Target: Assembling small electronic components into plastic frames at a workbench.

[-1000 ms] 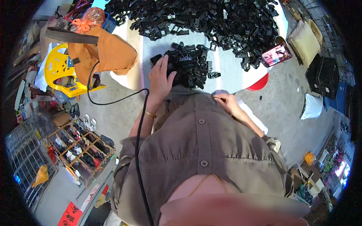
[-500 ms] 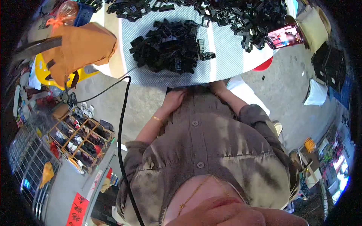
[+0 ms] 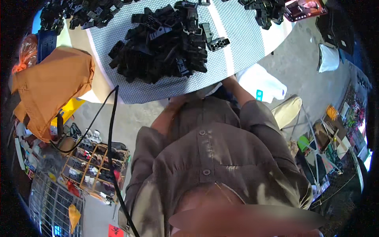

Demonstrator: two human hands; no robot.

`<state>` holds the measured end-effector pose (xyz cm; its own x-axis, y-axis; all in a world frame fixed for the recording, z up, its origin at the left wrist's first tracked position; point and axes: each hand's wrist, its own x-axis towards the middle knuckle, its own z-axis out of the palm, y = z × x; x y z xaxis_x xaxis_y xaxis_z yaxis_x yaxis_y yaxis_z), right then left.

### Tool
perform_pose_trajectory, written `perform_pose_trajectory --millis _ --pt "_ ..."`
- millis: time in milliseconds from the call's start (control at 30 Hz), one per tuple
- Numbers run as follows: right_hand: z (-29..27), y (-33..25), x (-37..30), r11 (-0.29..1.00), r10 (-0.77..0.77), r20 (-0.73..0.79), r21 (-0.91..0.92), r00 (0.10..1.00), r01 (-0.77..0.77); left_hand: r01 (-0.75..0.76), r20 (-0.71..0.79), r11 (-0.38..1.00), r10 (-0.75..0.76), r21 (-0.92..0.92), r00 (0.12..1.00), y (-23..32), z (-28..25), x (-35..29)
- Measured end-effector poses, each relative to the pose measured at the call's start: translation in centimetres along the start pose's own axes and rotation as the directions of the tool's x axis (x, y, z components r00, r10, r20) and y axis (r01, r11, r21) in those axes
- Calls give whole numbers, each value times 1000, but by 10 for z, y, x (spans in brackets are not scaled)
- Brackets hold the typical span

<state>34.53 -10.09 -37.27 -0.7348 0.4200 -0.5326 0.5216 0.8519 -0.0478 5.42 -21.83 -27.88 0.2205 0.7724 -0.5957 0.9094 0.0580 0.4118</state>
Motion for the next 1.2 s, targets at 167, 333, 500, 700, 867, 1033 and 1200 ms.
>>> perform_pose_trajectory --millis 167,333,500,700,867,1033,1200 --pt "-18 -11 -40 982 -190 234 36 954 187 32 346 999 -36 17 937 -7 28 -23" --pt "-145 -15 -59 922 -76 -89 372 993 103 -94 -189 901 13 -423 982 21 -34 -55" --pt "-298 -20 -103 538 308 -552 773 775 336 -404 -691 861 89 -308 717 84 -204 -110" --pt "-364 22 -4 748 488 -749 623 448 227 -66 -920 941 -308 -332 243 26 -255 -50" --pt "-375 7 22 779 409 -744 586 528 222 -88 -894 920 -344 -383 288 17 -254 -36" --pt "-363 -16 15 764 436 -782 583 445 278 -188 -848 855 -402 -483 346 51 -241 -33" --pt "-358 -26 -8 704 445 -762 623 470 343 -259 -918 892 -306 -369 253 73 -216 -31"
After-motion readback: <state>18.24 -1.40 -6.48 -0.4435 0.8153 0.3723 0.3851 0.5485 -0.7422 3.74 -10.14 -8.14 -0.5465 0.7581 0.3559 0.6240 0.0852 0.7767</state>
